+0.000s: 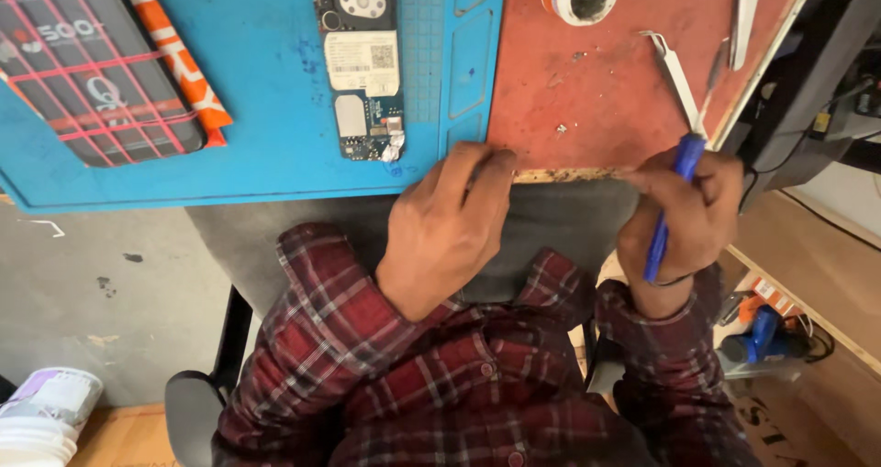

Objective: The person uses a blue-handled screwdriver to manipulate small components on a workbench. They repeatedly pick up and place tiny parts while working near a disassembled mobile phone and a hard drive. The person occasionally pauses to reposition items on the blue mat.

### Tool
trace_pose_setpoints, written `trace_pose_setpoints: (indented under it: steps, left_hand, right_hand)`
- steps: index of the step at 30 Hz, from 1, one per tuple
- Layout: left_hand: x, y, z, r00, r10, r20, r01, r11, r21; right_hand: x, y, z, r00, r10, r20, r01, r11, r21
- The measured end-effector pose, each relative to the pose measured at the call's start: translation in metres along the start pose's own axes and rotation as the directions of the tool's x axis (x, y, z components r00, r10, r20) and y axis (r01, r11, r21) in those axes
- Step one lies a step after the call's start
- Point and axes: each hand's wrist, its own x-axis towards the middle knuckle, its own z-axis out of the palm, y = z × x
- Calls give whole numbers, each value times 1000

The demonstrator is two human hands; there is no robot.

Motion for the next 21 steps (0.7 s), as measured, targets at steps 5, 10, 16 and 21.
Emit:
trace_pose_setpoints:
  steps: [5, 10, 16, 21]
  left_hand:
    - [-7, -3, 12, 998, 61, -17, -59, 995, 79]
    - [-10, -6, 17, 991, 121, -56, -114, 986, 120]
    - [-10, -9, 21, 990, 110, -86, -99, 987, 127]
    - [-9, -11, 24, 991, 82, -103, -77, 996, 51]
  right_hand:
    - [-14, -10, 13, 993, -48, -104, 63, 987, 146]
    - [-20, -22, 23, 983, -30, -183, 37, 999, 35]
    - [-9, -22, 29, 992, 30, -123, -15, 993, 121]
    - [-6, -25, 33, 996, 30, -86, -21, 994, 106]
